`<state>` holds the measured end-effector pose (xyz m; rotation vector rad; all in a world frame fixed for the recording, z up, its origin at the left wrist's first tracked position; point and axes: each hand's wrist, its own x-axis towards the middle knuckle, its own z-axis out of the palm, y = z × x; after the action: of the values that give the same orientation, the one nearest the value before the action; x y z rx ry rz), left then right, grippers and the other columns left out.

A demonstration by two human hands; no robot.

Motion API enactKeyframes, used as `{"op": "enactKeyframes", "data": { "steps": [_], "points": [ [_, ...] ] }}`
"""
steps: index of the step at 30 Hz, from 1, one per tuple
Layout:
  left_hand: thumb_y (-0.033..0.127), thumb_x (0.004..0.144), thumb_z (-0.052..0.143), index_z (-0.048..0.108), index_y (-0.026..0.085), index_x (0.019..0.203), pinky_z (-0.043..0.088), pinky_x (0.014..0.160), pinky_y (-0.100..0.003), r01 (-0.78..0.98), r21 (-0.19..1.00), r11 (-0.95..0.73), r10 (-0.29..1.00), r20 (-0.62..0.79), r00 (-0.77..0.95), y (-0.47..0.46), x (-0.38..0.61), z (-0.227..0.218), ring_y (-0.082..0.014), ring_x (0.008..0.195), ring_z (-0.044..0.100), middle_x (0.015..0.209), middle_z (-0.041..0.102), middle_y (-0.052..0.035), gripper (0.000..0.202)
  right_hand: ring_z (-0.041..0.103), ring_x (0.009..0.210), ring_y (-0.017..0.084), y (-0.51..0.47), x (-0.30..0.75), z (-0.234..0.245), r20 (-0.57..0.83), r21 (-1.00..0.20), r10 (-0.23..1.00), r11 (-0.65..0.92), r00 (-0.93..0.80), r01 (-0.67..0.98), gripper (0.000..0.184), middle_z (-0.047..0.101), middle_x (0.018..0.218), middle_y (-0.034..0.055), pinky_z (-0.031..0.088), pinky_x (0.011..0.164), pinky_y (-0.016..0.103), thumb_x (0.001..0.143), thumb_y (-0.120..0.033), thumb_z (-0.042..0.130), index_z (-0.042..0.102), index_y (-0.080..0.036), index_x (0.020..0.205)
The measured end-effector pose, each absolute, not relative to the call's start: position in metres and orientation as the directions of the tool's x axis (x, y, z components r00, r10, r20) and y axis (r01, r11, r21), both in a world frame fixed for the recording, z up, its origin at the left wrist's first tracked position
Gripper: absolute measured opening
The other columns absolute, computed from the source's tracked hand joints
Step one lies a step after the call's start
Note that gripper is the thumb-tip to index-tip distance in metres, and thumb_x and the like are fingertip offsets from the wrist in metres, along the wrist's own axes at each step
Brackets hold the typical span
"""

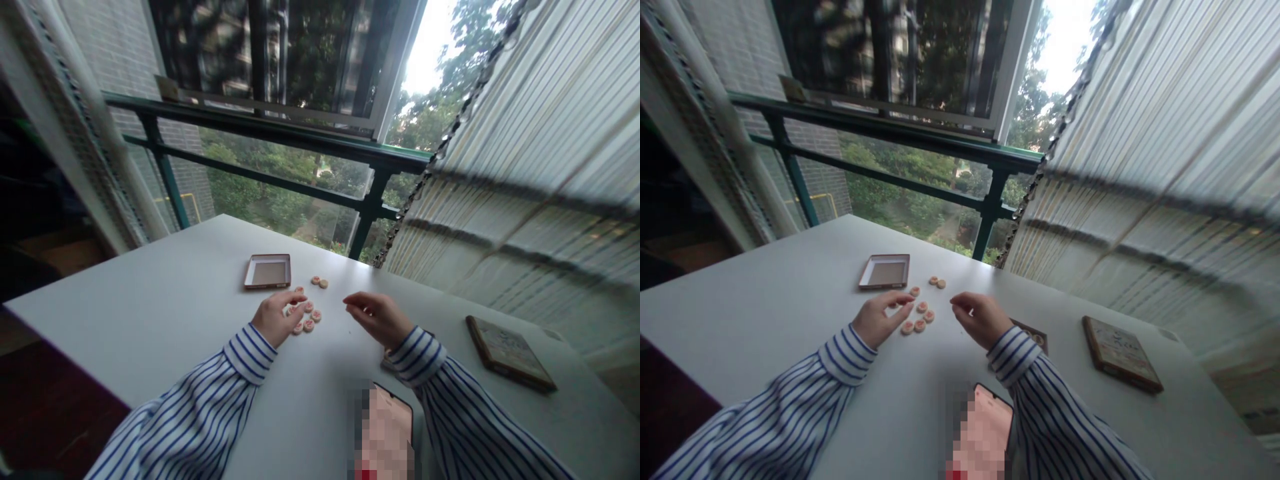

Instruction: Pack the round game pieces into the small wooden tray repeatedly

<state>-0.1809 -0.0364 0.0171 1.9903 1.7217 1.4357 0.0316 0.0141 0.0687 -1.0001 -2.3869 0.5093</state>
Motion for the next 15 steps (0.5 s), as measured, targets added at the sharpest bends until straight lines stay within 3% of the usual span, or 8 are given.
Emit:
{"op": "enactKeyframes", "data": {
  "steps": [15],
  "points": [
    [0.028,0.069,0.055,0.062,0.018,0.080,0.048,0.065,-0.028,0.779,0.596,-0.193,0.786,0.569,-0.241,-0.020,-0.227,-0.017,-0.0159,0.071,0.059,0.079,0.065,-0.0042,0.017,0.056,0.060,0.010,0.033,-0.019,0.064,0.232,-0.367,0.692,0.713,-0.684,0.597,0.022,0.065,0.071,0.0018,0.042,0.058,0.020,0.078,-0.024,0.045,0.064,-0.019,0.087]
  ]
}}
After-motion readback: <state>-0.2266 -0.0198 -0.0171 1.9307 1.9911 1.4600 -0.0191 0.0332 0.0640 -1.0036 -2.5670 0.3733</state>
